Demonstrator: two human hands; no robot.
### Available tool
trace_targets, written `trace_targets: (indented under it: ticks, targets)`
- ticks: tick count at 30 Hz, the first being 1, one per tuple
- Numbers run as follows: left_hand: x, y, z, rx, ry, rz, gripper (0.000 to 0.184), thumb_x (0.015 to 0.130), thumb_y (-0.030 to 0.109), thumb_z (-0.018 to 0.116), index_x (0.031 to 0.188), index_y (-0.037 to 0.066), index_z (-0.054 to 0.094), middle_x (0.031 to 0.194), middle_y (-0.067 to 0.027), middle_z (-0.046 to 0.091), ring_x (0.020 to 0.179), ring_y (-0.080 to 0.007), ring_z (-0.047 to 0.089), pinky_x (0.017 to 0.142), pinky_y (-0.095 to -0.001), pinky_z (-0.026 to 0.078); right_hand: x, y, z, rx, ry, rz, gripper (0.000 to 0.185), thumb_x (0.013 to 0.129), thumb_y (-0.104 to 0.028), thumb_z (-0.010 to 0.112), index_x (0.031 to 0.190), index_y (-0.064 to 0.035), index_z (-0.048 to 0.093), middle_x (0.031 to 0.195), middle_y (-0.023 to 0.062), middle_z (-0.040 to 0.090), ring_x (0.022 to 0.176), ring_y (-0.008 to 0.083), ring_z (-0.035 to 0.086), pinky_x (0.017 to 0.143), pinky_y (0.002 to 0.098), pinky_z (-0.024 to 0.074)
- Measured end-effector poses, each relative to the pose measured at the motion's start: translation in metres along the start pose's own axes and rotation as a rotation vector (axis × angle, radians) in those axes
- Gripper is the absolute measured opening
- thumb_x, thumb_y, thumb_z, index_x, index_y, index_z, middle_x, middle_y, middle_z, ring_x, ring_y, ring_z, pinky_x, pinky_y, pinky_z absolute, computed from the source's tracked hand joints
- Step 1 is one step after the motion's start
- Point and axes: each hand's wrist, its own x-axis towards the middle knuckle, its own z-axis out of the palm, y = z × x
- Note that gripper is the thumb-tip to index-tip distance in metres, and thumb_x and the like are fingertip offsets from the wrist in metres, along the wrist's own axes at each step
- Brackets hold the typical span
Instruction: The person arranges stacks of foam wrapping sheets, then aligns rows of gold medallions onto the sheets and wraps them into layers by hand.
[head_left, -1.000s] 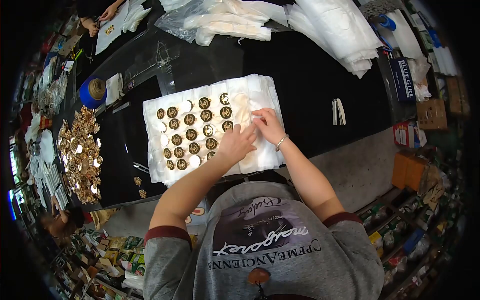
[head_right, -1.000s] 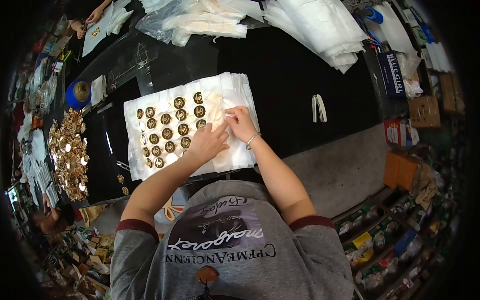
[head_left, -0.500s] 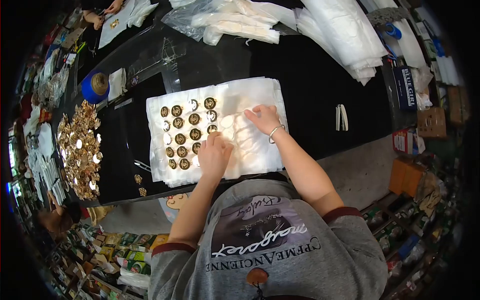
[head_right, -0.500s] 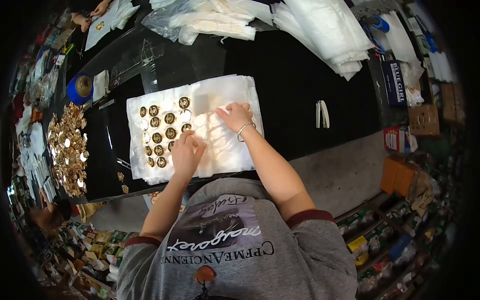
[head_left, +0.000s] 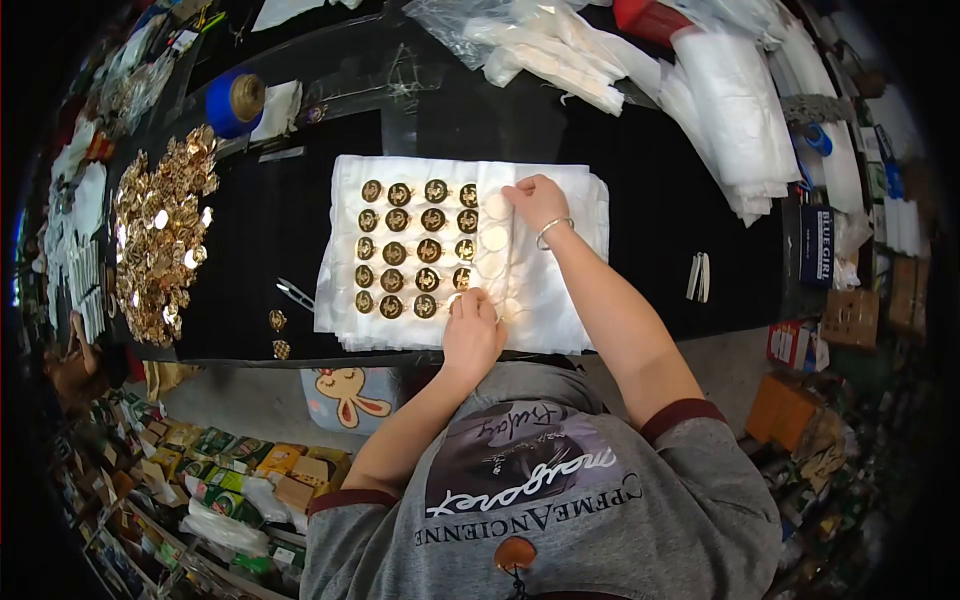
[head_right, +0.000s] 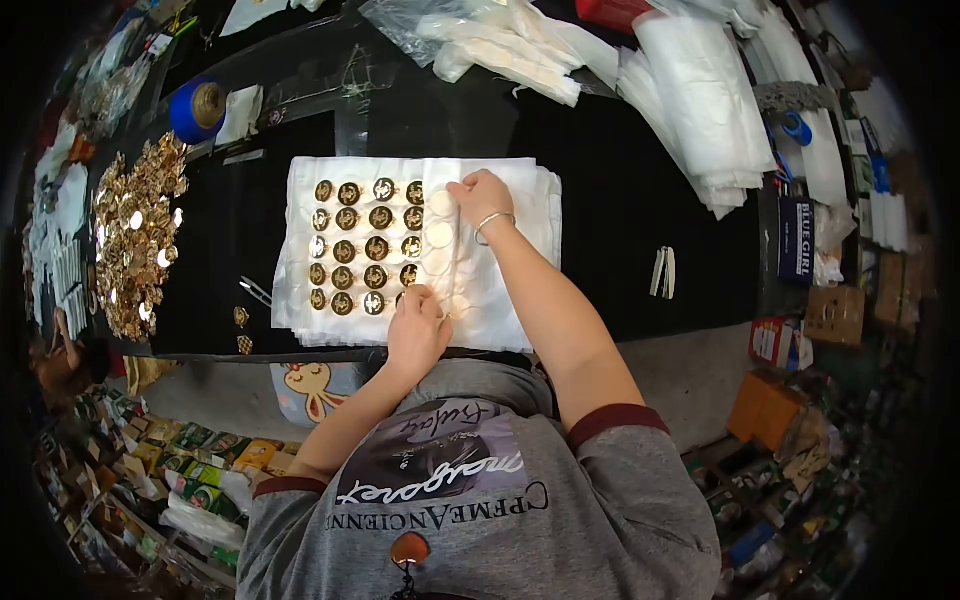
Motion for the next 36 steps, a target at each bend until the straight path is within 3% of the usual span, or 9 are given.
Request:
trace_targets:
  ticks: [8,13,18,22,28,33,36]
  targets:
    - [-0.001,-0.008,0.003,-0.001,0.077,0.002,0.018,0.071,0.009,0.065,0.086,0.002,0.057,0.107,-0.0131,0.052,0.087,-0.0313,0.053,0.071,-0.0362,0.048,0.008,-0.009,0.005,0.122,-0.029,0.135,0.019,0.081,-0.019,0.069,0.076,-0.0008,0.066,0.067,0.0042,0.063,0.061,0.0136,0.056,0.061,0.0255,0.0481]
    - [-0.007,-0.027,-0.020,-0.288,-0.062,-0.116,0.014,0.073,0.007,0.065,0.084,0.002,0.057,0.100,-0.0130,0.056,0.083,-0.0312,0.054,0.073,-0.0380,0.048,-0.007,-0.058,-0.008,-0.361,-0.109,-0.043,0.019,0.081,-0.018,0.069,0.076,-0.0002,0.066,0.065,0.0041,0.061,0.061,0.0119,0.056,0.060,0.0240,0.0475]
    - [-0.025,-0.060,-0.039,-0.438,-0.067,-0.398,0.017,0.073,0.008,0.067,0.086,0.004,0.056,0.094,-0.0107,0.057,0.078,-0.0301,0.055,0.072,-0.0376,0.048,0.005,-0.059,0.034,-0.008,-0.196,-0.021,0.020,0.080,-0.020,0.069,0.075,-0.0016,0.066,0.065,0.0043,0.062,0.062,0.0139,0.058,0.061,0.0258,0.0478]
    - [-0.023,-0.055,-0.050,-0.143,0.137,-0.156,0.021,0.073,0.008,0.068,0.089,0.005,0.055,0.093,-0.0106,0.056,0.076,-0.0293,0.055,0.069,-0.0366,0.048,0.004,-0.052,0.043,-0.025,-0.053,-0.049,0.022,0.080,-0.022,0.070,0.074,-0.0018,0.065,0.065,0.0045,0.061,0.056,0.0148,0.056,0.058,0.0260,0.0475]
    - [-0.019,-0.057,-0.035,0.080,0.157,0.001,0.023,0.075,0.010,0.069,0.091,0.005,0.054,0.091,-0.0105,0.055,0.073,-0.0282,0.055,0.064,-0.0362,0.048,0.001,-0.059,0.045,-0.321,-0.160,-0.092,0.022,0.080,-0.025,0.068,0.077,-0.0039,0.066,0.068,0.0050,0.064,0.064,0.0212,0.060,0.066,0.0321,0.0494]
    - [-0.031,-0.075,-0.052,-0.102,-0.046,-0.101,0.026,0.075,0.012,0.071,0.093,0.005,0.054,0.091,-0.0100,0.054,0.073,-0.0275,0.055,0.064,-0.0354,0.048,-0.001,-0.073,0.052,-0.327,-0.099,-0.210,0.026,0.083,-0.023,0.070,0.074,0.0004,0.062,0.065,0.0054,0.061,0.047,0.0129,0.052,0.052,0.0242,0.0456]
    - [-0.045,-0.094,-0.063,-0.602,-0.180,-0.477,0.028,0.076,0.018,0.069,0.097,0.006,0.054,0.095,-0.0110,0.055,0.080,-0.0300,0.056,0.068,-0.0380,0.048,-0.002,-0.093,0.062,0.096,-0.245,0.057,0.027,0.082,-0.026,0.070,0.073,-0.0008,0.063,0.065,0.0051,0.062,0.054,0.0149,0.055,0.057,0.0269,0.0478]
